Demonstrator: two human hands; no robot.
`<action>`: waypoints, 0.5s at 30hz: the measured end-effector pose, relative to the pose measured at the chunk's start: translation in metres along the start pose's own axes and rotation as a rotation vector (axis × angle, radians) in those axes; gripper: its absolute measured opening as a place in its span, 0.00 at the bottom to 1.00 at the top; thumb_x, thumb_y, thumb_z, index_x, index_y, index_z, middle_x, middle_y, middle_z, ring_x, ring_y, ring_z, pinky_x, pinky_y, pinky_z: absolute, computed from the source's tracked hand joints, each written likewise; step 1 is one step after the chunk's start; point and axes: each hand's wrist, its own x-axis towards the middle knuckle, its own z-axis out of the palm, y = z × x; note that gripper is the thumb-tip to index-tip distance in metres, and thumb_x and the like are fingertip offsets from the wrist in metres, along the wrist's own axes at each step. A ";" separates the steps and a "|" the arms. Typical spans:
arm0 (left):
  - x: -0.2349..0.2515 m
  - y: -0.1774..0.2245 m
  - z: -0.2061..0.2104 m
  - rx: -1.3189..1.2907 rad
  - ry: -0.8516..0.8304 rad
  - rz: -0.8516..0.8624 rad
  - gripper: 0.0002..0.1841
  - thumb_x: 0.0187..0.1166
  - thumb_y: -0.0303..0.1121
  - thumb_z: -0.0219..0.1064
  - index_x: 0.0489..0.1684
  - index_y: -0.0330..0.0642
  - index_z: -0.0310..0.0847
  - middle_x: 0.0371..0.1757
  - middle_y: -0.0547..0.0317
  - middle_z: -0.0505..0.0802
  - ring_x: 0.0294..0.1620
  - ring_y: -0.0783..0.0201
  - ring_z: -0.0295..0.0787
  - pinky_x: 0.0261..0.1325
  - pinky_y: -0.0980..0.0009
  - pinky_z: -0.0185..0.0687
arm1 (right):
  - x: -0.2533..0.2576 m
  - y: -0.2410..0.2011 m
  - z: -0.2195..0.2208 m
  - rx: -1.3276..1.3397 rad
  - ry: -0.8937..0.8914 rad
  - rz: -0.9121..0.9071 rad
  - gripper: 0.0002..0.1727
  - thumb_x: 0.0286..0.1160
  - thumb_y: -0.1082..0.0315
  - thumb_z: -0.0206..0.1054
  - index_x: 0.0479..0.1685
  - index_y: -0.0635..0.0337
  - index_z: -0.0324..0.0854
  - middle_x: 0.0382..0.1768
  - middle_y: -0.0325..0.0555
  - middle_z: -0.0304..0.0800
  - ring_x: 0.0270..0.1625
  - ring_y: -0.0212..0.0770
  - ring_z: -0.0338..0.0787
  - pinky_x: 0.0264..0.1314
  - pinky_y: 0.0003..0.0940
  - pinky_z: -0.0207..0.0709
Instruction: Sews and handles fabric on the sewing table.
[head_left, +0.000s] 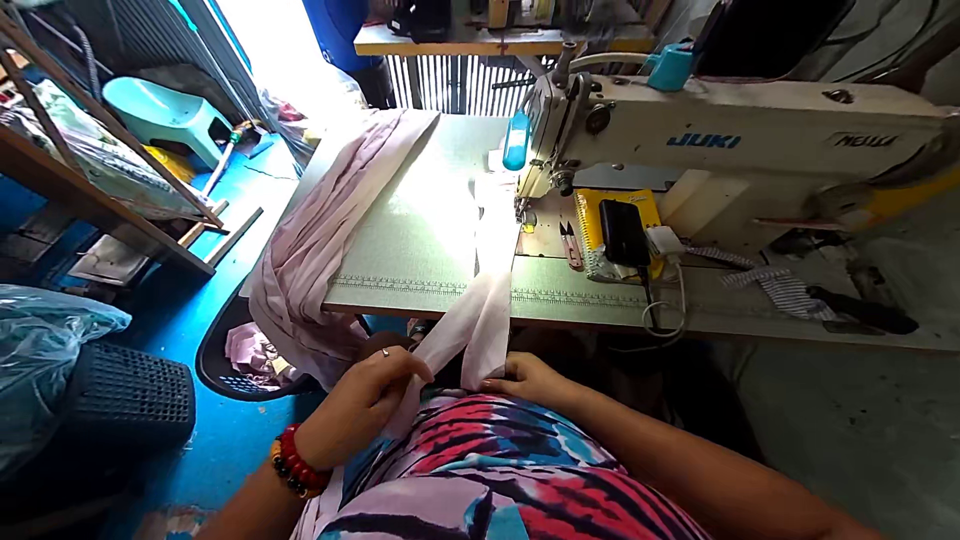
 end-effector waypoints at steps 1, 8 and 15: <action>0.003 0.005 -0.010 0.005 -0.008 0.028 0.15 0.82 0.28 0.54 0.45 0.47 0.90 0.45 0.63 0.92 0.50 0.74 0.87 0.58 0.73 0.82 | -0.006 -0.015 -0.001 0.017 0.025 -0.037 0.16 0.81 0.61 0.66 0.43 0.67 0.92 0.44 0.50 0.94 0.53 0.33 0.90 0.64 0.34 0.80; 0.019 0.056 -0.068 0.201 -0.113 -0.112 0.17 0.83 0.40 0.51 0.41 0.61 0.91 0.38 0.81 0.89 0.43 0.85 0.83 0.46 0.78 0.79 | -0.008 -0.134 0.019 -0.078 0.012 -0.368 0.11 0.79 0.67 0.66 0.39 0.69 0.87 0.35 0.52 0.91 0.42 0.40 0.92 0.48 0.40 0.84; 0.027 0.071 -0.074 0.411 -0.318 -0.264 0.22 0.85 0.52 0.61 0.39 0.43 0.92 0.39 0.53 0.93 0.45 0.53 0.90 0.47 0.44 0.83 | 0.032 -0.175 0.071 -0.207 -0.257 -0.484 0.14 0.80 0.69 0.66 0.57 0.67 0.88 0.46 0.59 0.94 0.53 0.56 0.93 0.57 0.58 0.83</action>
